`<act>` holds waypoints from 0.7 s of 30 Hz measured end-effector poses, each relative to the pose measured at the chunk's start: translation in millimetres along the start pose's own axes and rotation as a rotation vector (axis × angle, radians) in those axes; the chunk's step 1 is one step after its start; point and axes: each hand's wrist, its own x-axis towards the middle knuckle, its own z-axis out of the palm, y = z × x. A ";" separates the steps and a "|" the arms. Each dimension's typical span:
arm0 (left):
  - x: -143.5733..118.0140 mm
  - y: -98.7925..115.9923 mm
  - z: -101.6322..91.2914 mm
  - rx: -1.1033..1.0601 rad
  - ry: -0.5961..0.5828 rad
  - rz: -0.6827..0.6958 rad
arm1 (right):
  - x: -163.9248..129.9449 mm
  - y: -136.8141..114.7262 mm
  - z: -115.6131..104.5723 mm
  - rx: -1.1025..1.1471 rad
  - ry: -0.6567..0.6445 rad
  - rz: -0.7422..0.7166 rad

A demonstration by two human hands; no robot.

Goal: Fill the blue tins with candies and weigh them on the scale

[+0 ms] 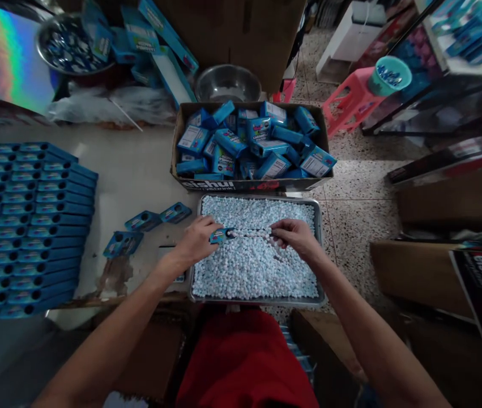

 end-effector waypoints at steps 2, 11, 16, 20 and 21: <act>-4.2 -0.3 2.9 0.008 -0.011 0.009 | 1.5 -5.1 11.6 -0.157 0.018 -0.072; -8.9 -2.4 25.6 -0.105 0.055 0.011 | -25.1 -39.4 61.3 -0.721 0.086 -0.400; -24.3 -17.8 20.7 -0.249 0.130 -0.088 | -56.3 19.6 -52.7 -0.380 0.227 -0.124; -42.8 -20.5 10.5 -0.307 0.199 -0.155 | -51.9 102.4 -99.5 -0.200 0.355 0.088; -46.9 -19.0 8.9 -0.310 0.203 -0.167 | -43.0 120.5 -90.0 -0.166 0.331 0.102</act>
